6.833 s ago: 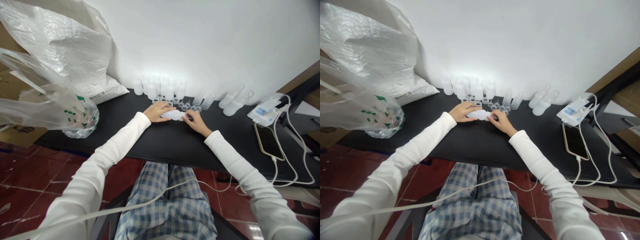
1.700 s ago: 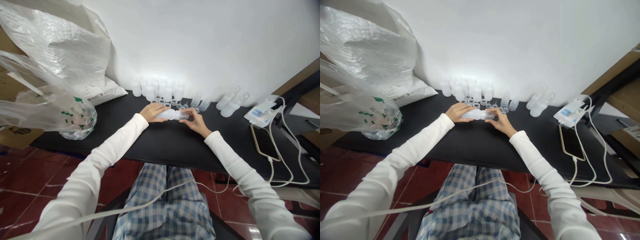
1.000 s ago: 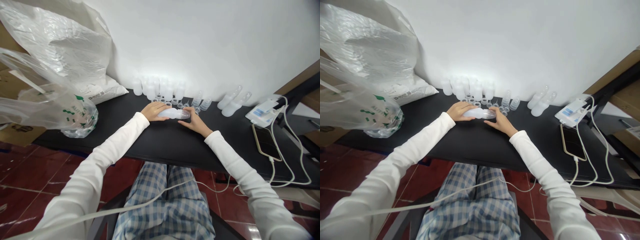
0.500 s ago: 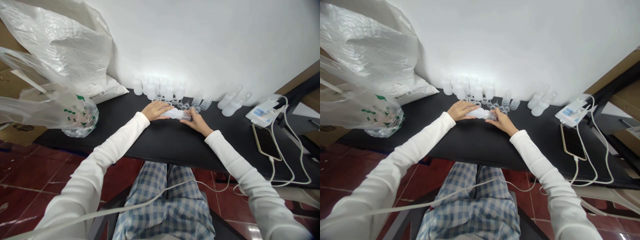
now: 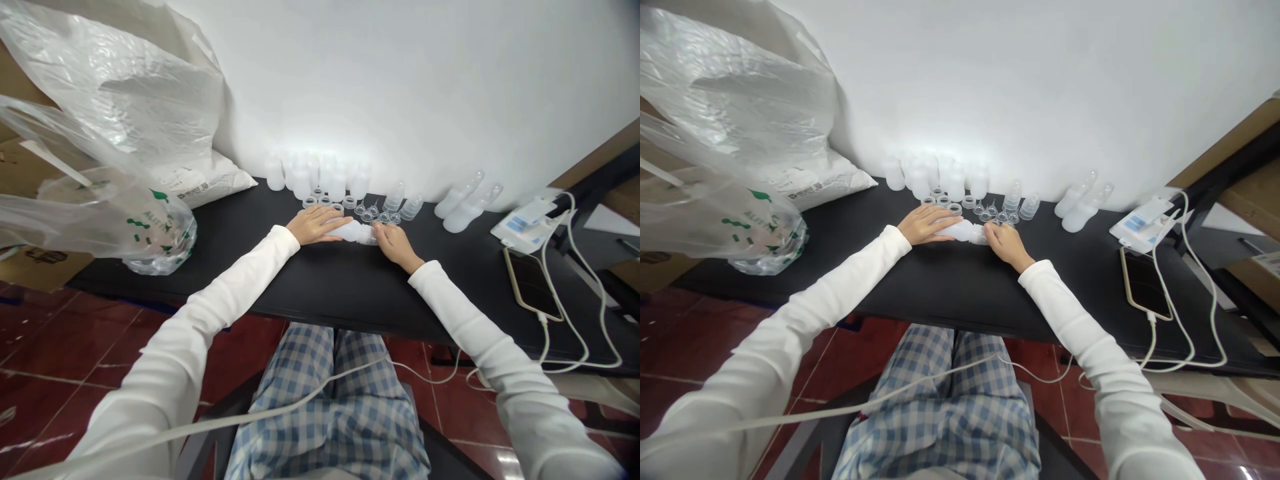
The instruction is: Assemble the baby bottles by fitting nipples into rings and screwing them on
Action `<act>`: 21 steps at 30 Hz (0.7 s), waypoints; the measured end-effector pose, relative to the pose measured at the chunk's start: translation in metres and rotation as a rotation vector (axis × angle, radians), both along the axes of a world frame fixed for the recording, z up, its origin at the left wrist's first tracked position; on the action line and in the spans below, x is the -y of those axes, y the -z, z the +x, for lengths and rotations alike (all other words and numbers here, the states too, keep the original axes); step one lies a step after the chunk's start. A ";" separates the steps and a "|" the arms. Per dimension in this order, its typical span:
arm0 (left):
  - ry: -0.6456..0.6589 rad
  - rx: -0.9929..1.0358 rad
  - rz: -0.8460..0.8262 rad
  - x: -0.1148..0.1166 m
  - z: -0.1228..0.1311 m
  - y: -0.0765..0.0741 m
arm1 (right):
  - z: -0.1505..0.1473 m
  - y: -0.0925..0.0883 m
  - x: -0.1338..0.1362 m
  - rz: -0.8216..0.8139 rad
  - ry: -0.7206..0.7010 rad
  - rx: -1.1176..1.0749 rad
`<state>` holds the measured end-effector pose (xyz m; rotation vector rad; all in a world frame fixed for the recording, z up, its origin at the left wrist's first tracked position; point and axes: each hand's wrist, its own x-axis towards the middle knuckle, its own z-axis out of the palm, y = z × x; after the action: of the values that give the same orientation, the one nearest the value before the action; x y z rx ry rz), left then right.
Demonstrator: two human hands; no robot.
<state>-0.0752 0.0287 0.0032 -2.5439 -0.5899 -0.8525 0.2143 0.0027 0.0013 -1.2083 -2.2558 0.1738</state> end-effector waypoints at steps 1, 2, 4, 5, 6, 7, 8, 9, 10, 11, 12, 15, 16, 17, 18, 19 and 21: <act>0.014 0.002 0.011 0.000 0.000 0.000 | -0.001 0.000 0.000 0.003 0.005 -0.012; 0.029 0.000 0.026 0.000 0.000 0.000 | -0.002 0.001 -0.001 -0.001 0.005 -0.021; 0.047 -0.010 0.052 -0.001 0.001 0.000 | -0.003 0.001 -0.001 -0.022 -0.005 -0.035; 0.051 -0.014 0.054 -0.001 0.001 -0.001 | -0.004 0.001 -0.001 -0.031 -0.012 -0.043; 0.051 -0.015 0.045 0.000 0.001 -0.001 | -0.004 0.001 -0.001 -0.034 -0.020 -0.054; 0.047 -0.013 0.026 0.000 0.001 -0.002 | -0.004 0.000 -0.001 -0.027 -0.030 -0.063; 0.040 -0.008 0.000 0.000 0.001 -0.002 | -0.004 -0.001 0.000 -0.013 -0.041 -0.068; 0.033 0.000 -0.028 -0.001 0.001 -0.002 | -0.004 -0.002 0.001 0.007 -0.055 -0.071; 0.028 0.012 -0.059 -0.001 0.001 -0.002 | -0.003 -0.003 0.002 0.031 -0.068 -0.073; 0.023 0.028 -0.093 -0.001 0.001 -0.001 | -0.003 -0.004 0.004 0.057 -0.081 -0.076; 0.019 0.045 -0.130 -0.002 0.000 0.000 | -0.003 -0.005 0.005 0.084 -0.093 -0.081; 0.004 0.075 -0.226 -0.004 -0.002 0.003 | -0.003 -0.007 0.007 0.131 -0.113 -0.122; -0.001 0.076 -0.238 -0.004 -0.002 0.003 | -0.003 -0.007 0.008 0.119 -0.116 -0.144; -0.006 0.076 -0.235 -0.005 -0.003 0.004 | -0.003 -0.006 0.007 0.095 -0.114 -0.172; -0.007 0.077 -0.218 -0.005 -0.003 0.004 | -0.004 -0.005 0.007 0.061 -0.107 -0.207; -0.007 0.080 -0.192 -0.005 -0.004 0.004 | -0.005 -0.004 0.007 0.025 -0.096 -0.245; -0.004 0.089 -0.133 -0.006 -0.004 0.003 | -0.006 -0.003 0.007 -0.037 -0.068 -0.317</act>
<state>-0.0794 0.0346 0.0002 -2.6327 -0.7000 -0.9586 0.2081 -0.0048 0.0046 -1.0413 -2.0243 0.4056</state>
